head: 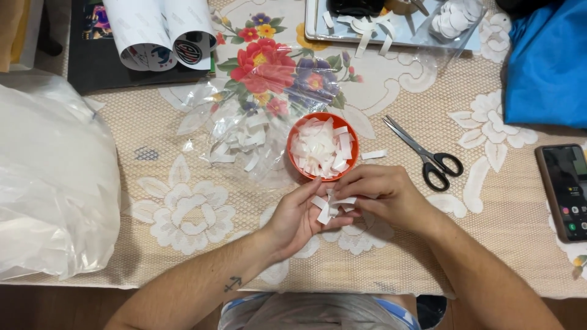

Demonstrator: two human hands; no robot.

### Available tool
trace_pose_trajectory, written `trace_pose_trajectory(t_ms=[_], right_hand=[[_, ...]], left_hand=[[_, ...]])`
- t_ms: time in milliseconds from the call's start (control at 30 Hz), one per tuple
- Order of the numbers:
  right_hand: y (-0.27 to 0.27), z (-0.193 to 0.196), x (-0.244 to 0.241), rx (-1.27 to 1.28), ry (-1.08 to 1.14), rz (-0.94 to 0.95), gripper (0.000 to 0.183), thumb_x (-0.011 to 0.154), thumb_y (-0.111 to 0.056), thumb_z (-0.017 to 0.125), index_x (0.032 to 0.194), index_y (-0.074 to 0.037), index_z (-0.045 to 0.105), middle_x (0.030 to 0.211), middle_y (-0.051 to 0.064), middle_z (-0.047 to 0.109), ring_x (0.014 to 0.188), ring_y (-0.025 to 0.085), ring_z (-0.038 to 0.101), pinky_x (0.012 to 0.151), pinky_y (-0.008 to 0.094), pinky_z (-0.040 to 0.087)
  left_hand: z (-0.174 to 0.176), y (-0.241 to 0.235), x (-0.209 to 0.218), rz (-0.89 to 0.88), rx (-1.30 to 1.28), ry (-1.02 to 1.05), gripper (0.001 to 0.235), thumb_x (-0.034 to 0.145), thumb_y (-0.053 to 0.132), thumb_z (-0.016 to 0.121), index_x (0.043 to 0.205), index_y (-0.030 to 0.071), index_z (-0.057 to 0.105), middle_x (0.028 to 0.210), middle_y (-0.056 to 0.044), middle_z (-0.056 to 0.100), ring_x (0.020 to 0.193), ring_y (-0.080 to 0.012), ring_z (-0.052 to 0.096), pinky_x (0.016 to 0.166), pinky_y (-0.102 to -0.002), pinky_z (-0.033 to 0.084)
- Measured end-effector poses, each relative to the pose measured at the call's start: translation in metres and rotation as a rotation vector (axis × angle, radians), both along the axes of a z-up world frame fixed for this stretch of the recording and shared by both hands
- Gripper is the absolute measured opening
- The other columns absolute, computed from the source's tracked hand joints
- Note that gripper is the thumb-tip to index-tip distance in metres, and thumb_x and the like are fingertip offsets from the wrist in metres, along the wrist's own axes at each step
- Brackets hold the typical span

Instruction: Picking up and collecting small white sticker scraps from a table and placing them into a red bowl.

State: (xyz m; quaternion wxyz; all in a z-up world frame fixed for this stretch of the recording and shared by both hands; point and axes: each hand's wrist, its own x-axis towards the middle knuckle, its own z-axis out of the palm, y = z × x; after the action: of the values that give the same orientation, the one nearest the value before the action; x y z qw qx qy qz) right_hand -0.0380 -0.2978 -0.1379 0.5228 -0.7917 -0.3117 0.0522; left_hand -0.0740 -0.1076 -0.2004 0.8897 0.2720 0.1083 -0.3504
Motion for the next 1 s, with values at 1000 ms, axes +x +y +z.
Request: trace_pose_trajectory(t_ms=[1000], right_hand=[[-0.002, 0.016, 0.014, -0.258, -0.212, -0.394, 0.018, 0.086, -0.004, 0.077, 0.103, -0.010, 0.079, 0.095, 0.009, 0.075, 0.089, 0.027, 0.070, 0.068, 0.032, 0.059]], left_hand=[[0.006, 0.003, -0.005, -0.085, 0.197, -0.164, 0.048, 0.087, 0.001, 0.069, 0.131, -0.008, 0.053, 0.108, -0.025, 0.069, 0.099, -0.0322, 0.073, 0.089, -0.041, 0.061]])
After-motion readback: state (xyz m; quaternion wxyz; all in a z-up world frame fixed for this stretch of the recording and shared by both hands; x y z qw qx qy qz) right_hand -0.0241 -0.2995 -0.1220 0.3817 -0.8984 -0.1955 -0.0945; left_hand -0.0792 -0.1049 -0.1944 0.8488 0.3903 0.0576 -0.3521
